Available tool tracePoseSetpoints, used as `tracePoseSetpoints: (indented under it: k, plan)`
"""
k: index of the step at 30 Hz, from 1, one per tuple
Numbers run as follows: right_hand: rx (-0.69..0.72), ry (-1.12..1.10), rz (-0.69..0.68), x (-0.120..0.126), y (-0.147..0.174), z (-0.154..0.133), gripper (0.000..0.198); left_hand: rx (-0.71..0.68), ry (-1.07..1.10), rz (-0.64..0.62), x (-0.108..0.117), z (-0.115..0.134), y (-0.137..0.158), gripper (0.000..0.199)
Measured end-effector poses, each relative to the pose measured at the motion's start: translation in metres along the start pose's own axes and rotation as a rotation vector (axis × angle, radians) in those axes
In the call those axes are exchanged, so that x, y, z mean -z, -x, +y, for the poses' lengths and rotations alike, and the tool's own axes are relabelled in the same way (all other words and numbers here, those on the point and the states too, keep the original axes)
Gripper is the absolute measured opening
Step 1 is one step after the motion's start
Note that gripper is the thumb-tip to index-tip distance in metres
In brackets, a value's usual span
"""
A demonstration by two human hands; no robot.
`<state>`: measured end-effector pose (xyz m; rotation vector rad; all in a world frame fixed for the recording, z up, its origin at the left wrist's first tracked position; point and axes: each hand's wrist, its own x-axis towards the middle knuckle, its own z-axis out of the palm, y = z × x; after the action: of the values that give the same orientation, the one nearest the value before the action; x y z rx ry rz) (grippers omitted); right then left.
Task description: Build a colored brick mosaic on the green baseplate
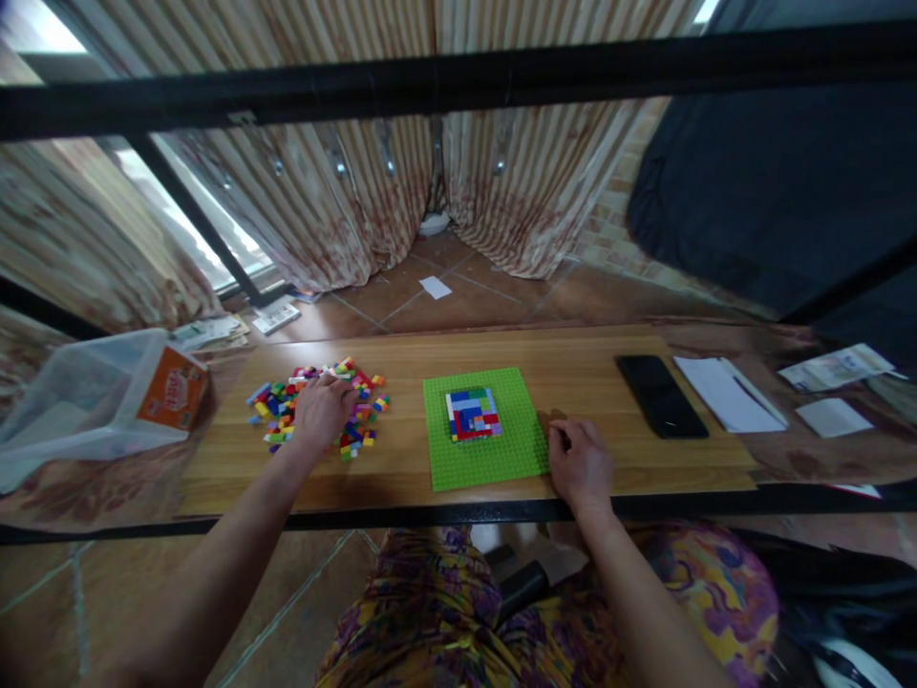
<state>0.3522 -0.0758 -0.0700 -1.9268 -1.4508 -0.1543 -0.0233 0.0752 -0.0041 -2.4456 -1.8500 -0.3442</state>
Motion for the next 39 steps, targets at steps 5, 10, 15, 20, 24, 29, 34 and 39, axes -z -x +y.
tracePoseSetpoints:
  k: [5, 10, 15, 20, 24, 29, 34, 39]
  plan:
    - [-0.016, -0.003, -0.006, 0.001, 0.0, -0.002, 0.027, 0.094, 0.323, 0.144, 0.014, 0.016, 0.007, 0.03]
    - [-0.021, -0.027, -0.002, 0.001, 0.0, -0.002, 0.027, 0.037, 0.644, 0.044, 0.017, 0.064, 0.025, 0.027]
    - [-0.025, -0.029, -0.017, 0.002, -0.001, -0.004, 0.026, 0.019, 1.111, -0.209, -0.003, 0.109, 0.034, 0.018]
    - [-0.032, -0.033, -0.02, 0.002, -0.001, -0.005, 0.027, 0.009, 1.119, -0.277, -0.012, 0.133, 0.03, 0.028]
    - [-0.038, -0.036, -0.017, 0.001, -0.001, -0.004, 0.027, -0.06, 0.953, -0.247, -0.01, 0.144, 0.028, 0.029]
    - [-0.029, -0.043, -0.021, 0.002, -0.001, -0.004, 0.025, -0.129, 0.75, -0.222, -0.009, 0.15, 0.029, 0.024]
    - [-0.039, -0.037, -0.023, 0.003, -0.001, -0.005, 0.024, -0.09, 0.7, -0.237, -0.006, 0.153, 0.026, 0.023]
    - [-0.038, -0.043, -0.022, 0.002, -0.001, -0.006, 0.025, -0.144, 0.551, -0.235, -0.002, 0.155, 0.025, 0.025]
